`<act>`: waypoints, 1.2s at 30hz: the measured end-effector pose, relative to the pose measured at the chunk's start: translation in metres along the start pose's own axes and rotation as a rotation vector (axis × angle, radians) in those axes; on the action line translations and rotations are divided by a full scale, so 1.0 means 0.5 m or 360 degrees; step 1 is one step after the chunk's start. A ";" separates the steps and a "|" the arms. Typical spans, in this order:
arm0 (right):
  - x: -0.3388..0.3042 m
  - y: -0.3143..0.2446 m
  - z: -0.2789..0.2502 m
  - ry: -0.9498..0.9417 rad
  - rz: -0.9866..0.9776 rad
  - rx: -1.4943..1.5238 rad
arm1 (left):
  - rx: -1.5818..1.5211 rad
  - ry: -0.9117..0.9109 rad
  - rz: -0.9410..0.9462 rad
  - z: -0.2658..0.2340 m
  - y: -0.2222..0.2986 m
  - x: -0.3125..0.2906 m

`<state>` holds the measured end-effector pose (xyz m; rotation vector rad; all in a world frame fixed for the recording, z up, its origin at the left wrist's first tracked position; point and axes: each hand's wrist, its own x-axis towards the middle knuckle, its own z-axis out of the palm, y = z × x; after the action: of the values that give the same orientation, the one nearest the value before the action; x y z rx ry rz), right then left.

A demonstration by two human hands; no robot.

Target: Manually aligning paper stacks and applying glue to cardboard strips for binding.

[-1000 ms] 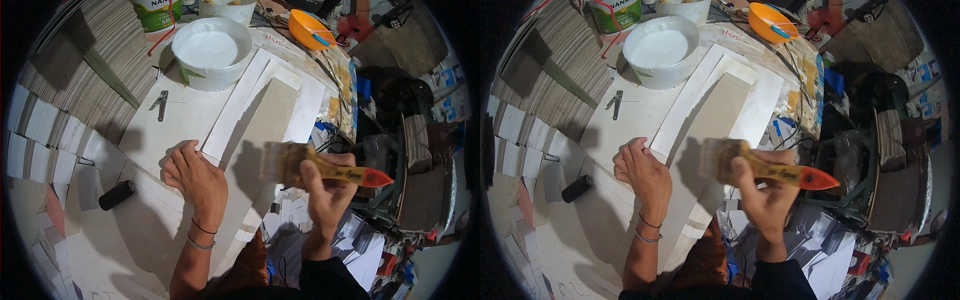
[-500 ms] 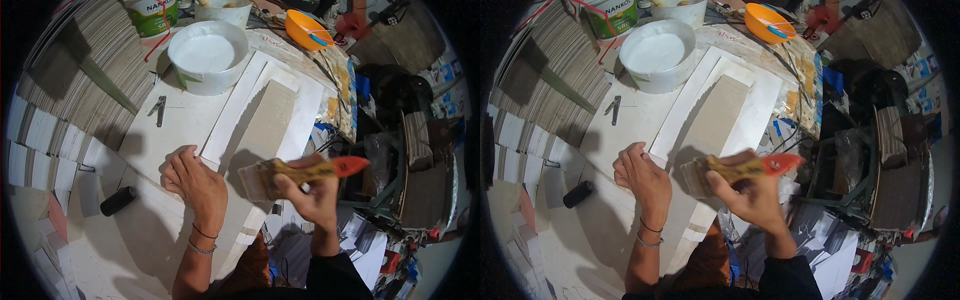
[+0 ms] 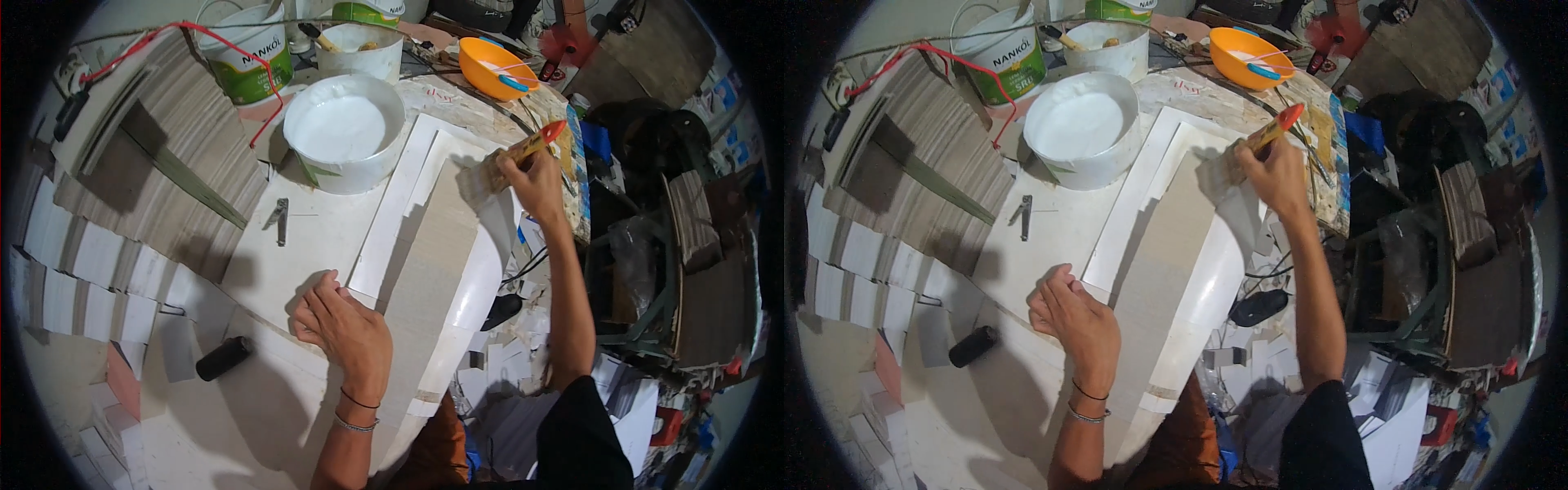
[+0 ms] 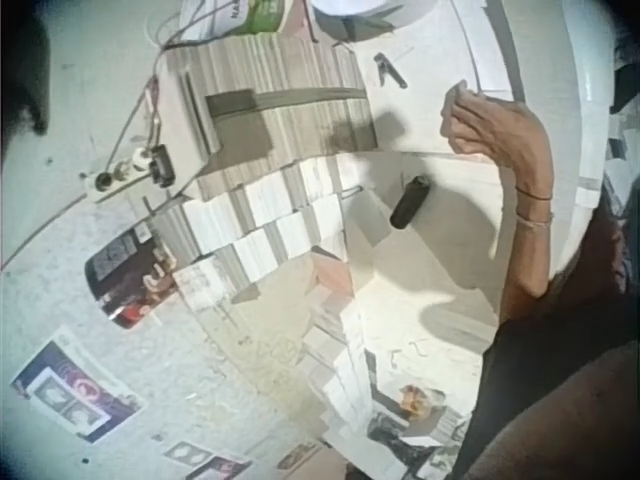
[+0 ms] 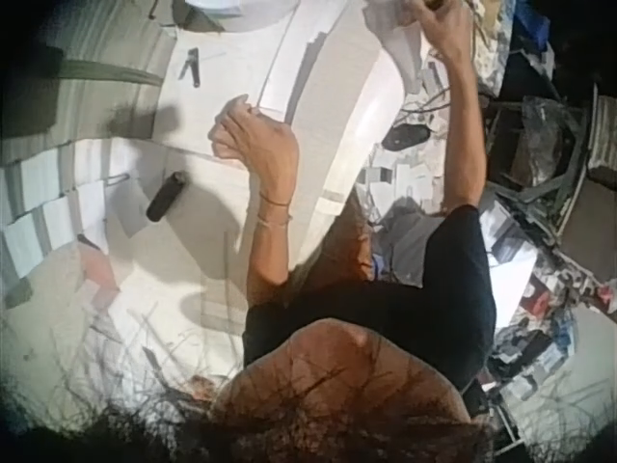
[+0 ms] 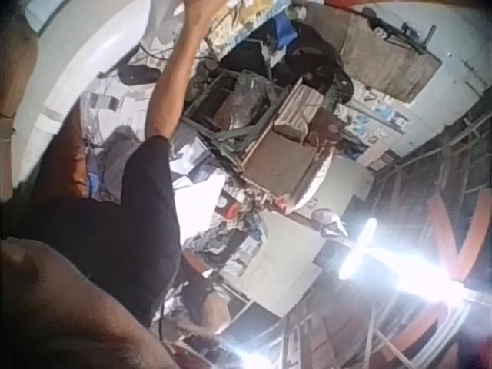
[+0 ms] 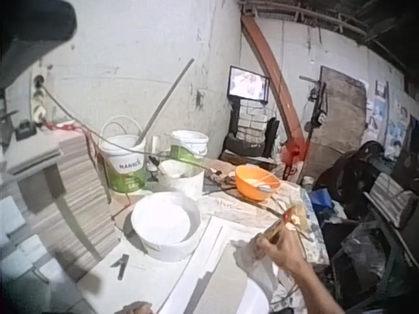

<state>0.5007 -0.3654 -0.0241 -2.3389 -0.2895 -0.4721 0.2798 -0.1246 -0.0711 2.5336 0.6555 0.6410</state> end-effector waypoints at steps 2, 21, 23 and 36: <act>0.021 -0.023 -0.012 -0.0001 0.0105 0.0002 | 0.0021 0.0002 0.0008 -0.001 -0.002 -0.002; -0.014 -0.091 -0.036 0.0377 0.0140 0.0097 | 0.0064 0.0064 0.0036 0.005 -0.005 -0.001; -0.035 -0.094 -0.020 0.0339 0.0168 0.0272 | 0.0070 0.0059 0.0038 0.002 -0.007 0.001; -0.101 -0.174 -0.053 0.0435 0.0225 0.0085 | 0.0105 0.0042 0.0040 0.003 -0.006 -0.001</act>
<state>0.4191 -0.3253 0.0260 -2.1919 -0.0072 -0.6958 0.2795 -0.1231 -0.0740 2.6018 0.6651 0.6729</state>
